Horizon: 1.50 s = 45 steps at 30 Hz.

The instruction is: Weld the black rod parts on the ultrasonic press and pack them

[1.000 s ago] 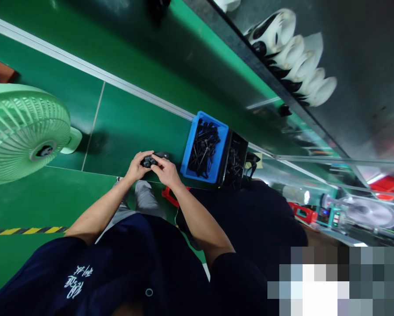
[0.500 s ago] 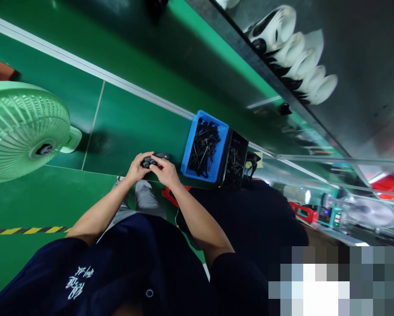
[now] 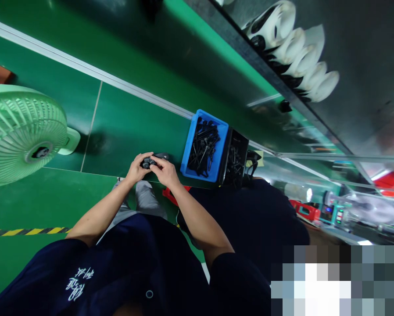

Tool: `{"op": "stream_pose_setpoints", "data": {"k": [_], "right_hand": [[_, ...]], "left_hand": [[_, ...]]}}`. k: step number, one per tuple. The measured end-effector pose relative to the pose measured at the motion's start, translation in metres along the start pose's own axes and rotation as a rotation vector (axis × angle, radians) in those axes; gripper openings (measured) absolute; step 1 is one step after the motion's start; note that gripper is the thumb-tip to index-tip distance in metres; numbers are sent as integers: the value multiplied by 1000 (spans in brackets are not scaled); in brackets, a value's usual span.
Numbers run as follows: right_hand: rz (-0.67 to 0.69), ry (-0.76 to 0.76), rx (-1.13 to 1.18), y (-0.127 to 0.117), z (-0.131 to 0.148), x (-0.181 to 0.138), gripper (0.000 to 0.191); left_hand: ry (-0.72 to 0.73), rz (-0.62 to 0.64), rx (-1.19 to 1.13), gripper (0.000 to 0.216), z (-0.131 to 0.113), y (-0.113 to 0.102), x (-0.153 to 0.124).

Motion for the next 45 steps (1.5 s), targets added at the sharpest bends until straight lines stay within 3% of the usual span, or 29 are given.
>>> {"op": "stream_pose_setpoints", "data": {"k": [14,22,32,35,38,40,42,45], "right_hand": [[-42,8,-8,3,-2,1,36],[-48,-7,-19,-4,-2,2,36],[-50,-158,160,-16,-21,4,43],[-213,-168,180,-49,-37,10,47],[-542,-136,17,-114,-60,20,50],[-710,-48,-115,-159,-79,30,62],[-760,115,-180,-192,-98,42,83],[-663,334,-147,-208,-125,59,113]], "left_hand": [[51,2,38,52,4,1,0],[0,18,83,59,4,4,2],[-5,28,162,54,-1,6,17],[-109,-55,185,58,0,0,33],[-158,-140,216,60,2,-8,53],[-161,-195,246,62,2,-13,64],[-157,-245,279,63,1,-18,71],[-156,-277,314,62,0,-21,73]]}}
Point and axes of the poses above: each hand's wrist, its own x-axis towards the middle knuckle, its own y-axis out of the palm, z = x × y, the point moved 3 cm from there along x, towards the middle knuckle, and after that the axes turned 12 degrees about x, right-handed, at the moved point
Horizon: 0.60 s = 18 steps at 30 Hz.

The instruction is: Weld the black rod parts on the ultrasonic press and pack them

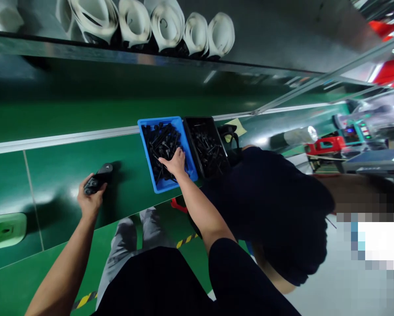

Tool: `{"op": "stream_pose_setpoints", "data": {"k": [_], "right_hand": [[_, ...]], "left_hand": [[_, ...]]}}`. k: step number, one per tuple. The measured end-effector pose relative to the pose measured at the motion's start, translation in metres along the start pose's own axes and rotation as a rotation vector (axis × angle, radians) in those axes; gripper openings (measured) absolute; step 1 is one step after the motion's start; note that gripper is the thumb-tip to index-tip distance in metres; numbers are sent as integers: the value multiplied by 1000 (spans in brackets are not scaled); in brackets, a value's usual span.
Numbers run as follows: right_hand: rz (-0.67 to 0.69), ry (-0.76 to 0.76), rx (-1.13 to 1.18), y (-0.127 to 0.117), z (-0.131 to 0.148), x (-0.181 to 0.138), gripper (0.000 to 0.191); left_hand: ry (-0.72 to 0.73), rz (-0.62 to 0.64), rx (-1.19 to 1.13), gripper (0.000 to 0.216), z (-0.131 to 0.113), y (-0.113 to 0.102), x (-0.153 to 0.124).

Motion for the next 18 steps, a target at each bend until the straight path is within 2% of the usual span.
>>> {"op": "stream_pose_setpoints", "data": {"k": [3,5,7,9,13,18], "right_hand": [[67,57,27,17,-12,4,119],[27,19,47,23,-18,2,106],[-36,-37,69,22,-24,0,84],[-72,-48,113,16,-32,-1,68],[-77,-31,211,-3,-45,-2,56],[-113,-234,362,-28,-35,-15,42]], "left_hand": [[2,4,7,62,-1,0,-2],[5,-6,5,63,-2,0,-3],[-2,-27,-1,63,-4,0,-4],[-19,-42,-4,64,-5,1,-4],[-40,-46,2,63,-9,0,-4],[-73,-53,10,66,-11,-1,-4]]}}
Point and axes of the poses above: each hand's wrist, its own x-axis towards the middle knuckle, its own y-axis out of the palm, z = x × y, the point moved 3 cm from there along x, towards the middle knuckle, and after that the axes turned 12 degrees about x, right-handed, at the moved point
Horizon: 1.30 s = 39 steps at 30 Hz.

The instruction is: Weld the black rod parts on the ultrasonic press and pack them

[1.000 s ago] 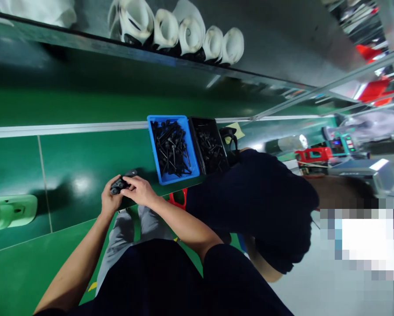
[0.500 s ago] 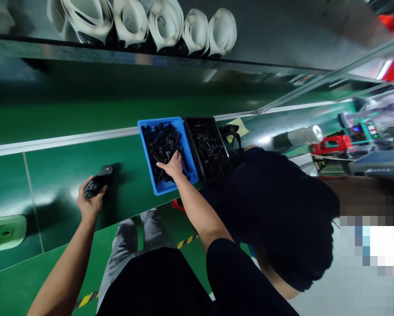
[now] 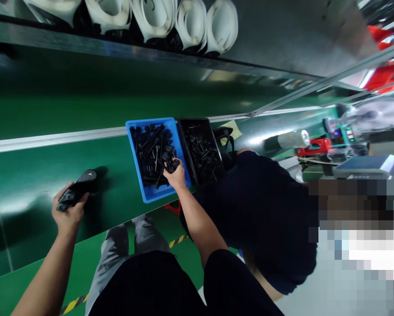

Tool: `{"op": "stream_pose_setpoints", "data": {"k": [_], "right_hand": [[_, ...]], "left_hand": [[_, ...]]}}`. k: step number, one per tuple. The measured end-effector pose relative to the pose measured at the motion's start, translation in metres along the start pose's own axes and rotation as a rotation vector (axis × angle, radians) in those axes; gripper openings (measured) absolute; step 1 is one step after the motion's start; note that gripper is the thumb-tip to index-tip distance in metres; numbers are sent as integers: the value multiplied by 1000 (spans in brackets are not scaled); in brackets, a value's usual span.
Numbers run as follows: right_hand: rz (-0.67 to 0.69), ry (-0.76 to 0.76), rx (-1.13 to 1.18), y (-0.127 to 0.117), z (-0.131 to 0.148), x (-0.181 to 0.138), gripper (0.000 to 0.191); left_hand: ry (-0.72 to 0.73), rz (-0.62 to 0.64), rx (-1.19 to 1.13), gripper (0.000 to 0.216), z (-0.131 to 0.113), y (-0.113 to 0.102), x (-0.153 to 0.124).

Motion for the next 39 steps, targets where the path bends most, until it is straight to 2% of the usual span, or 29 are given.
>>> {"op": "stream_pose_setpoints", "data": {"k": [5,11,17,22,29,39], "right_hand": [[-32,-115,73,-14,20,-3,42],[-68,-127,56,-22,15,1,45],[-48,-153,35,-22,14,1,44],[-50,-120,-5,-20,21,0,44],[-48,-227,-17,-16,31,0,40],[-2,-242,3,-10,26,-1,42]], "left_hand": [[-42,-13,-21,68,-1,-1,1],[-94,16,30,70,0,-2,2],[-87,9,34,73,1,-2,3],[-92,11,46,64,-1,-3,0],[-95,9,49,68,-7,-5,0],[-96,-1,19,69,-5,-3,-2]]}}
Point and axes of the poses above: each hand's wrist, its own x-axis towards the middle knuckle, its own y-axis out of the palm, z = x × y, the point moved 3 cm from there along x, towards the middle knuckle, and after that the axes turned 12 degrees about x, right-handed, at the moved point
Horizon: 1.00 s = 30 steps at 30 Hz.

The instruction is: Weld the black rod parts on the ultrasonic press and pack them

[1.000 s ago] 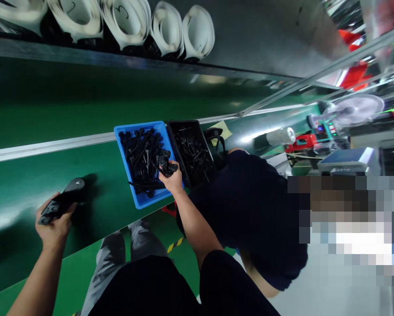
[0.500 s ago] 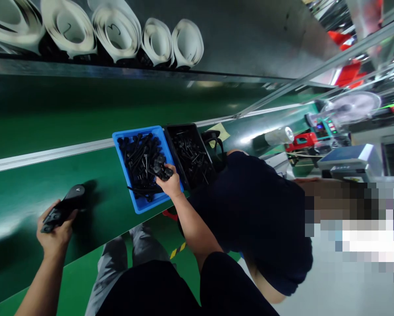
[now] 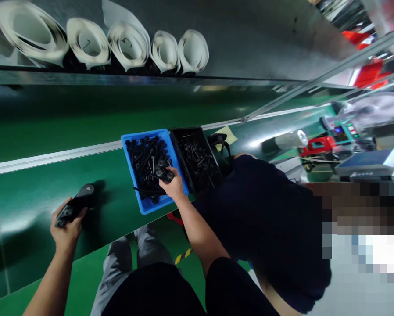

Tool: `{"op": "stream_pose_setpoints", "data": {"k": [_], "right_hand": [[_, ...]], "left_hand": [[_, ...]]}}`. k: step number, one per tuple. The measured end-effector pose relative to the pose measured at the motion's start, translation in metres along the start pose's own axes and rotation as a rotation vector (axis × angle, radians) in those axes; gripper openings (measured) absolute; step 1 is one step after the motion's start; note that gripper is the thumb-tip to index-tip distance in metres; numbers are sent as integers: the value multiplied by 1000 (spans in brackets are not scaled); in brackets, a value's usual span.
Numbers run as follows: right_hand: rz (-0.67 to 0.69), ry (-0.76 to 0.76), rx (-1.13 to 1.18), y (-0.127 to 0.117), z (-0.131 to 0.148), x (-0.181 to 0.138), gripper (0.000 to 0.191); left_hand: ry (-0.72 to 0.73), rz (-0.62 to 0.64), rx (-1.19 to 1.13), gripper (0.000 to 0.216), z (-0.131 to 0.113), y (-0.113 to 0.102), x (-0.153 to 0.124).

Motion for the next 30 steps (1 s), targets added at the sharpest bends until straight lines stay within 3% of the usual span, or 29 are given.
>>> {"op": "stream_pose_setpoints", "data": {"k": [4,9,17,21,25,30], "right_hand": [[-9,21,12,2,-4,-2,41],[37,164,-5,7,-15,1,45],[99,436,-322,14,-26,26,76],[185,483,-418,24,-37,45,87],[225,515,-494,31,-31,58,99],[290,534,-589,51,-14,80,97]], "left_hand": [[24,-6,-4,68,2,1,0],[44,-5,-7,67,6,2,2],[130,24,-69,59,12,6,-4],[233,20,-52,57,22,9,-3],[301,24,-60,56,25,10,-4],[292,43,-54,57,26,11,-4]]}}
Point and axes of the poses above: each hand's wrist, its own x-axis towards the middle knuckle, its own y-axis out of the palm, z = x × y, the point moved 3 cm from there along x, towards the middle knuckle, and after that the axes turned 12 degrees about x, right-handed, at the moved point
